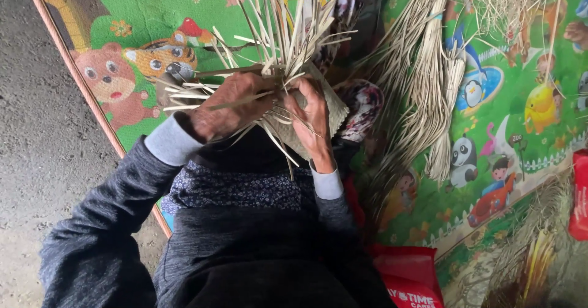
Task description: Weaving thin bamboo or straw strips into a structured mat or basket
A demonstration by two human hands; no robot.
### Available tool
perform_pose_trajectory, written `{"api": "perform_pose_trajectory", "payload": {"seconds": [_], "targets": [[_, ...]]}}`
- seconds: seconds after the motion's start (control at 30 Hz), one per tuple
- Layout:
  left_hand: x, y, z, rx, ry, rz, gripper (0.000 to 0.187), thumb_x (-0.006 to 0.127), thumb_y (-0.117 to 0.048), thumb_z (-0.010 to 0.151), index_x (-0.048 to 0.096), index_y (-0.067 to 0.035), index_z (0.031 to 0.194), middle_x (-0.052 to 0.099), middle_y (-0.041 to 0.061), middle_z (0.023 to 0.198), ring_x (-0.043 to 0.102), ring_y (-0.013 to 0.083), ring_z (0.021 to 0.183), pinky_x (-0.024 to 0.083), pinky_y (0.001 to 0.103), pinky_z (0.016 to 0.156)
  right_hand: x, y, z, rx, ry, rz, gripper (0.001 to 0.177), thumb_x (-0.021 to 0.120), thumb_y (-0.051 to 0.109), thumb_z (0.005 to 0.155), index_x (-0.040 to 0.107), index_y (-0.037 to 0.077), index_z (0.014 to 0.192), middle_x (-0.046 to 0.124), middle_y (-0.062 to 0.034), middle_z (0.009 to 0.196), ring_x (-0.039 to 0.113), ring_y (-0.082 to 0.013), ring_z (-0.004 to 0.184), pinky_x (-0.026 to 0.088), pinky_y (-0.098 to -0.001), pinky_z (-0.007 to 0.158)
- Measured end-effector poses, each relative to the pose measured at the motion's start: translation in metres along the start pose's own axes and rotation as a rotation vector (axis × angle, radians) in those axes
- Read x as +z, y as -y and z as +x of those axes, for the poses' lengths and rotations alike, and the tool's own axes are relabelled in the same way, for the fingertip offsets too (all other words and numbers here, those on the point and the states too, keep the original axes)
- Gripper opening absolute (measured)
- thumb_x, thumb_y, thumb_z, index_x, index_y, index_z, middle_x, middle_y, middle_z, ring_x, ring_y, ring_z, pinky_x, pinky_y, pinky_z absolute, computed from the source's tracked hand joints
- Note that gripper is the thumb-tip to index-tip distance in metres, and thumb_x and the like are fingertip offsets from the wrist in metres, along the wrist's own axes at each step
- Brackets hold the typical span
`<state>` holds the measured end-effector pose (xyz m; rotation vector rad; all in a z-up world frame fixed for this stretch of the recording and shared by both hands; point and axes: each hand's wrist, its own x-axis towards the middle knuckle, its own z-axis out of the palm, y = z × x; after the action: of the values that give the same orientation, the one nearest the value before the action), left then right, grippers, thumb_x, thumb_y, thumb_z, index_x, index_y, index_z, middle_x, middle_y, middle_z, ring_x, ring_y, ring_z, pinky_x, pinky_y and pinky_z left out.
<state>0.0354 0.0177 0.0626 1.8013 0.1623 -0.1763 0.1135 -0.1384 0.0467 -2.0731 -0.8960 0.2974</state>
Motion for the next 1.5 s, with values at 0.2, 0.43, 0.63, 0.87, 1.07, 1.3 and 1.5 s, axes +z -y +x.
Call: {"api": "perform_pose_trajectory", "payload": {"seconds": [0.2,0.43,0.63,0.87,1.07,1.3,1.5], "targets": [[0.001,0.018,-0.003,0.1,-0.011,-0.305,0.022,0.056,-0.005,0.086,0.062,-0.001,0.106,0.062,0.019,0.096,0.062,0.0321,0.093,0.051,0.045,0.083,0.008,-0.013,-0.009,-0.277,-0.073,-0.054,0.008,0.058,0.016,0.09,0.062,0.009,0.091,0.06,-0.0055,0.09,0.057,-0.0248,0.088,0.043,-0.0366,0.084],[0.021,0.059,0.003,-0.023,-0.055,-0.494,0.022,0.065,-0.021,0.085,0.064,-0.004,0.1,0.064,0.013,0.096,0.06,0.0258,0.095,0.048,0.039,0.085,0.015,-0.005,-0.021,-0.586,-0.197,-0.331,0.008,0.064,0.014,0.087,0.069,0.012,0.092,0.066,-0.0014,0.098,0.059,-0.0217,0.095,0.045,-0.0339,0.087],[0.02,0.042,-0.001,0.024,-0.119,-0.382,0.013,0.063,-0.017,0.087,0.068,-0.006,0.092,0.067,0.015,0.091,0.062,0.0326,0.091,0.047,0.044,0.087,0.01,-0.035,-0.002,-0.601,-0.181,-0.489,0.009,0.064,0.014,0.086,0.07,0.017,0.091,0.064,0.0026,0.085,0.06,-0.0139,0.078,0.048,-0.0284,0.078],[0.026,0.03,0.001,-0.056,-0.097,-0.805,0.011,0.057,-0.014,0.089,0.062,-0.004,0.09,0.061,0.011,0.092,0.058,0.0292,0.096,0.044,0.043,0.094,0.007,-0.017,0.0,-0.243,-0.165,-0.053,0.012,0.059,0.01,0.091,0.063,0.01,0.102,0.059,-0.0055,0.092,0.058,-0.0177,0.083,0.051,-0.0298,0.077],[0.029,0.031,0.003,0.187,-0.215,-0.181,0.013,0.059,-0.011,0.09,0.064,-0.001,0.085,0.06,0.015,0.074,0.061,0.0349,0.078,0.051,0.045,0.077,0.004,-0.005,-0.006,-0.186,-0.033,-0.242,0.011,0.059,0.007,0.09,0.059,0.003,0.1,0.045,-0.0073,0.102,0.056,-0.0242,0.094,0.053,-0.0343,0.081],[0.026,0.038,0.0,0.224,-0.203,-0.352,0.016,0.057,-0.012,0.082,0.063,-0.006,0.069,0.055,0.008,0.06,0.055,0.0189,0.057,0.047,0.033,0.054,0.001,-0.02,-0.007,-0.116,-0.035,0.01,0.007,0.061,0.014,0.09,0.06,0.009,0.095,0.046,-0.0047,0.096,0.054,-0.0195,0.093,0.049,-0.0337,0.086],[0.026,0.047,-0.001,0.181,-0.093,-0.721,0.015,0.05,-0.007,0.079,0.06,0.004,0.078,0.05,0.004,0.061,0.055,0.0098,0.056,0.05,0.019,0.053,0.001,-0.011,-0.026,-0.189,-0.004,-0.097,0.003,0.058,0.011,0.089,0.059,0.011,0.092,0.046,-0.0025,0.105,0.053,-0.0195,0.099,0.047,-0.0351,0.087]]}}
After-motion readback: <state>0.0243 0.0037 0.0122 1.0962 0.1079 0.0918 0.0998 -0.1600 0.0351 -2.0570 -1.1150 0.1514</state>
